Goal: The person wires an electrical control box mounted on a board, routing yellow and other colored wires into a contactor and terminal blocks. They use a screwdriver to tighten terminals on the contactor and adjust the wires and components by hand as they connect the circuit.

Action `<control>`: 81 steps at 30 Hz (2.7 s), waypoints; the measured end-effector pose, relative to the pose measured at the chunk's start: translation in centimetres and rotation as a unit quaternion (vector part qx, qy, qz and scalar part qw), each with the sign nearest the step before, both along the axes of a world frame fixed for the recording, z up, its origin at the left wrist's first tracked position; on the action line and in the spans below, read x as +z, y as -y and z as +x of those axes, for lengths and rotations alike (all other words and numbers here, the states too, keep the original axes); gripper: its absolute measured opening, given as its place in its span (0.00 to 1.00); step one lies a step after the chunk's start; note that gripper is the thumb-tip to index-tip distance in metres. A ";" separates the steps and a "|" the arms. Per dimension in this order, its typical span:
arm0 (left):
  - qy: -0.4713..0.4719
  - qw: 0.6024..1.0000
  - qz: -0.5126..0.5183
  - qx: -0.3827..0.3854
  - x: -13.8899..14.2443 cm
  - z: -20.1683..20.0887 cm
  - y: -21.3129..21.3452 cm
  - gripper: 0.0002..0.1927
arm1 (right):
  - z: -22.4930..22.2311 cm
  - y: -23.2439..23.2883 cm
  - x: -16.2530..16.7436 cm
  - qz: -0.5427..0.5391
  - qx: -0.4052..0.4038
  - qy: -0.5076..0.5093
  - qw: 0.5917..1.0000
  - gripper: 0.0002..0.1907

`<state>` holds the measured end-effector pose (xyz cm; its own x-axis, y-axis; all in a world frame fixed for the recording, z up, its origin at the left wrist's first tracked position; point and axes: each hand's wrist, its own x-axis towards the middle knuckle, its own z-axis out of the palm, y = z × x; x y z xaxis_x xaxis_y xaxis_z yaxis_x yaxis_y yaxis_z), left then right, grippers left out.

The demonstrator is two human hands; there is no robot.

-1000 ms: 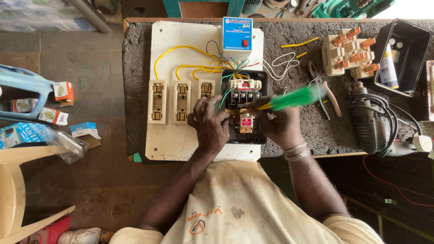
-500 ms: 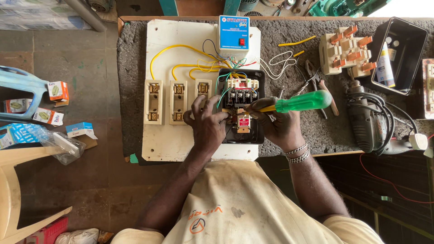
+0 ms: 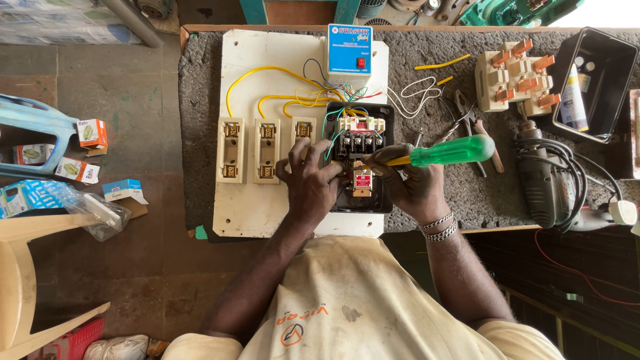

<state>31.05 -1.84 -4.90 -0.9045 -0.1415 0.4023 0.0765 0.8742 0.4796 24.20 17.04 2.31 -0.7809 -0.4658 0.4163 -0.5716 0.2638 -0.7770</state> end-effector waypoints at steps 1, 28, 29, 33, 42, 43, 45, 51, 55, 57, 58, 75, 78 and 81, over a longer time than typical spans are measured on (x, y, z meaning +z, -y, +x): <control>0.003 1.000 -0.002 -0.007 0.0 -0.2 0.1 0.09 | 0.0 0.0 0.0 -0.010 0.004 0.011 1.000 0.06; -0.023 0.997 0.007 -0.075 0.3 -0.9 0.8 0.06 | 0.2 0.3 1.0 0.014 0.013 0.020 1.000 0.06; -0.023 0.997 0.005 -0.075 0.3 -0.9 0.8 0.06 | 0.2 0.3 0.9 0.014 0.014 0.024 1.000 0.06; -0.021 0.997 -0.003 -0.073 0.4 -0.9 0.7 0.06 | 0.3 0.4 0.9 0.007 0.015 0.035 0.999 0.06; -0.020 0.998 -0.007 -0.063 0.6 -0.8 0.6 0.05 | 0.2 0.6 2.3 0.084 0.090 -0.043 0.991 0.10; -0.019 0.998 -0.009 -0.063 0.6 -0.8 0.6 0.05 | 0.1 0.6 2.4 0.082 0.084 -0.034 0.992 0.10; -0.017 0.998 -0.011 -0.065 0.6 -0.9 0.6 0.06 | 0.1 0.6 2.4 0.080 0.072 -0.014 0.994 0.09; -0.030 0.998 -0.002 -0.064 0.7 -0.8 0.8 0.06 | 0.2 0.6 1.9 0.103 0.043 -0.002 0.994 0.08; -0.027 0.998 0.004 -0.064 0.7 -0.8 0.9 0.06 | 0.2 0.3 1.7 0.083 0.056 -0.018 0.995 0.08; -0.028 0.998 0.002 -0.063 0.6 -0.8 1.0 0.06 | 0.2 0.2 1.6 0.099 0.047 -0.025 0.994 0.08; -0.029 0.998 0.003 -0.062 0.6 -0.8 1.0 0.06 | 0.2 0.1 1.5 0.081 0.051 -0.006 0.995 0.07; -0.034 0.997 0.003 -0.063 0.5 -0.7 0.6 0.07 | 0.4 0.8 3.0 0.130 0.054 -0.049 0.989 0.13; -0.032 0.998 -0.008 -0.061 0.4 -0.7 0.5 0.07 | 0.6 1.1 3.1 0.176 0.039 -0.111 0.977 0.13; -0.026 0.998 -0.017 -0.062 0.5 -0.8 0.6 0.06 | 0.5 1.2 3.2 0.149 0.052 -0.039 0.987 0.18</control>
